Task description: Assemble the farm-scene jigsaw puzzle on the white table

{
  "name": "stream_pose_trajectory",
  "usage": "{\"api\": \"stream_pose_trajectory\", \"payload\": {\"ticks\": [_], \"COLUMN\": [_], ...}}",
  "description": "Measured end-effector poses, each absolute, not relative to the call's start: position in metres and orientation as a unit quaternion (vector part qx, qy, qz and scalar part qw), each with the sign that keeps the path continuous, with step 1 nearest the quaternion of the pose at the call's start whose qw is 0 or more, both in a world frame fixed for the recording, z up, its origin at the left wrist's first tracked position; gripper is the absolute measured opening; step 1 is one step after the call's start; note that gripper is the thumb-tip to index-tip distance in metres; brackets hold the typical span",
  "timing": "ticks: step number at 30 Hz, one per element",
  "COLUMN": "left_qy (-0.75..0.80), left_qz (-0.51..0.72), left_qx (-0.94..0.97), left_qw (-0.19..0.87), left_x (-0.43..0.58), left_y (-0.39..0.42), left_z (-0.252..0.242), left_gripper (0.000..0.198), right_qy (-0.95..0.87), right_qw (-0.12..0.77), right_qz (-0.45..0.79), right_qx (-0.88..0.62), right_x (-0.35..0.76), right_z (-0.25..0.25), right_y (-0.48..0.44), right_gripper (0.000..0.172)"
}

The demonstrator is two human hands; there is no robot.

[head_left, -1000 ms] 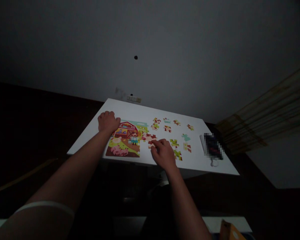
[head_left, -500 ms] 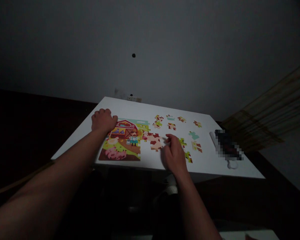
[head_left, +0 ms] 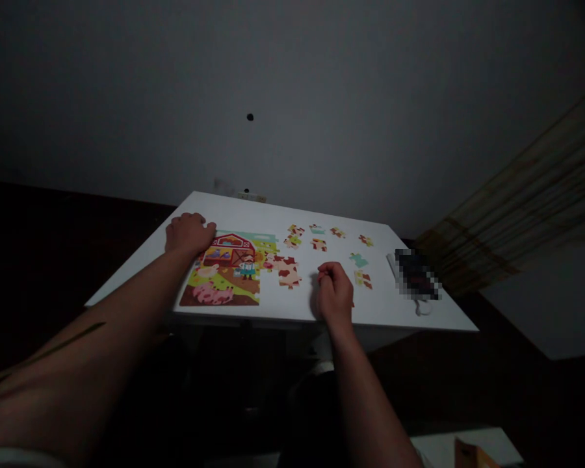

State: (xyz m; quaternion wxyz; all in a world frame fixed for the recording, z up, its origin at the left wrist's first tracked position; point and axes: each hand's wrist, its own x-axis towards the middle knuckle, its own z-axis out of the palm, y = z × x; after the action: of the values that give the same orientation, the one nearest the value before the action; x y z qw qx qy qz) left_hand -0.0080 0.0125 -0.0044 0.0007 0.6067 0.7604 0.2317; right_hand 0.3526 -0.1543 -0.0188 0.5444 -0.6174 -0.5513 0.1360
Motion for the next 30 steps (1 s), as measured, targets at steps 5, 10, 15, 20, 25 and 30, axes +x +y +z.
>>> {"api": "stream_pose_trajectory", "payload": {"ticks": [5, 10, 15, 20, 25, 30], "left_qy": [0.731, 0.709, 0.680, 0.609, 0.549, 0.529], "left_qz": [0.377, 0.452, 0.534, 0.578, 0.495, 0.402], "left_qx": [0.563, 0.526, 0.472, 0.524, 0.661, 0.747], "left_qw": [0.083, 0.129, 0.172, 0.144, 0.129, 0.021], "left_x": [-0.018, -0.021, -0.019, 0.008, 0.047, 0.054], "left_y": [0.009, -0.006, -0.017, -0.082, -0.187, -0.240], "left_z": [-0.001, 0.007, 0.026, 0.038, 0.008, -0.036], "left_gripper": [0.033, 0.024, 0.019, 0.025, 0.032, 0.046], "right_qy": [-0.487, -0.501, -0.545, -0.547, -0.517, -0.427], "right_qw": [0.638, 0.643, 0.629, 0.602, 0.627, 0.703], "right_qz": [0.100, 0.074, 0.059, 0.077, 0.069, 0.041], "right_qx": [-0.587, -0.575, -0.551, -0.577, -0.578, -0.567], "right_x": [0.353, 0.351, 0.349, 0.349, 0.348, 0.368], "right_z": [-0.018, -0.021, -0.020, -0.016, -0.013, -0.025], "right_y": [-0.164, -0.173, -0.173, -0.169, -0.168, -0.180], "right_gripper": [0.015, 0.016, 0.017, 0.018, 0.018, 0.014]}}
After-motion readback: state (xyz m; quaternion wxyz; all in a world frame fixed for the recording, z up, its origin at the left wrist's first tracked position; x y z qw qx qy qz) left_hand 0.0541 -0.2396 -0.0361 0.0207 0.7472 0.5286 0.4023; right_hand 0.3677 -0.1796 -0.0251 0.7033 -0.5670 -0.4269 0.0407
